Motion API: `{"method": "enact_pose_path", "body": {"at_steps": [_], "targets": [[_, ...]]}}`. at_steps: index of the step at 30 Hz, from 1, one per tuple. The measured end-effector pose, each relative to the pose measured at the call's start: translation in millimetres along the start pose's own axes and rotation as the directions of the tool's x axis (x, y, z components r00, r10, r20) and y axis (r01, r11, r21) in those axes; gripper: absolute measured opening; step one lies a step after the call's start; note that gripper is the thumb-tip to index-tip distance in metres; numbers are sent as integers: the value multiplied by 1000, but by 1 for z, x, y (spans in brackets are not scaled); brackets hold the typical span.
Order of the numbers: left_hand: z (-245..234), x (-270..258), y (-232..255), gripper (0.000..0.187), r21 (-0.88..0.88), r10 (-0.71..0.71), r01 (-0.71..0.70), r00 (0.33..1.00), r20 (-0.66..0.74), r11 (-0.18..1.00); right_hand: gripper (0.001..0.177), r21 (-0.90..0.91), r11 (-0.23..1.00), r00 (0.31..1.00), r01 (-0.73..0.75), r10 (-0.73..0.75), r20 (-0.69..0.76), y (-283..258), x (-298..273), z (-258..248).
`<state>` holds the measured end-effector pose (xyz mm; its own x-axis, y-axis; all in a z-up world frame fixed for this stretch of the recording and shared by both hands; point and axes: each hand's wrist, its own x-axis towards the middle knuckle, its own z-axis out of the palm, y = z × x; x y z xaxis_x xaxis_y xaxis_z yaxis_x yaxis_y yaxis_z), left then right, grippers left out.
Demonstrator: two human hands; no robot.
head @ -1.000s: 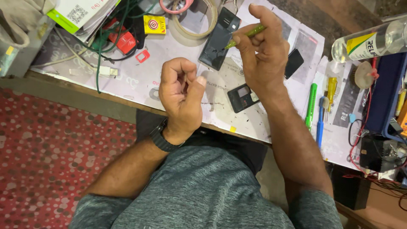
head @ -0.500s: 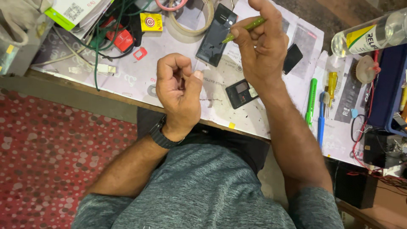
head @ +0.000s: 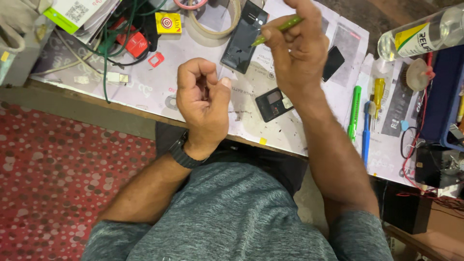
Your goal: The person disassembles a black feature phone by removing the back cover and battery. They then use a green screwdriver to unscrew the casing and separate the front and back halves of the device. The person continues to manipulate the internal components and casing parts on a cluttered workbench.
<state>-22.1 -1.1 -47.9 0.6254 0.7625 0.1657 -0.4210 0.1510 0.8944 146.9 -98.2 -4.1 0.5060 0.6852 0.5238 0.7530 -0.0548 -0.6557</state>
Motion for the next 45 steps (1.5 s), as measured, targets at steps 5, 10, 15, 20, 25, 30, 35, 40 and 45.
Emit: {"method": "enact_pose_path", "body": {"at_steps": [5, 10, 15, 20, 25, 30, 35, 40, 45], "targets": [[0, 0, -1, 30, -26, -8, 8, 1000, -11, 1000, 40, 49, 999, 1000, 12, -11, -6, 7, 0, 11], [-1, 0, 0, 26, -2, -1, 1, 1000, 5, 1000, 41, 16, 999, 999, 33, -33, 2, 4, 3, 11], [0, 1, 1, 25, 37, 12, -13, 1000, 18, 999, 46, 15, 999, 999, 44, -44, 5, -4, 5, 7], [9, 10, 12, 23, 304, 96, -108, 994, 55, 947, 43, 101, 994, 999, -31, 34, -25, -16, -2, -5], [17, 17, 24, 26, 458, 43, -110, 987, 154, 882, 49, 122, 993, 998, -2, 10, -60, -35, -12, -23], [18, 17, 26, 26, 494, 103, -220, 962, 253, 841, 51, 155, 988, 998, -13, 21, -52, -47, -23, -31], [19, 18, 29, 21, 532, 98, -242, 954, 284, 811, 53, 184, 983, 999, -1, 10, -48, -46, -28, -28], [19, 19, 30, 9, 512, 74, -238, 944, 321, 825, 53, 143, 990, 998, 22, -13, -65, -48, -29, -27], [16, 18, 28, 4, 450, 115, -267, 934, 337, 852, 53, 210, 978, 999, -5, 16, -49, -52, -34, -34]]}}
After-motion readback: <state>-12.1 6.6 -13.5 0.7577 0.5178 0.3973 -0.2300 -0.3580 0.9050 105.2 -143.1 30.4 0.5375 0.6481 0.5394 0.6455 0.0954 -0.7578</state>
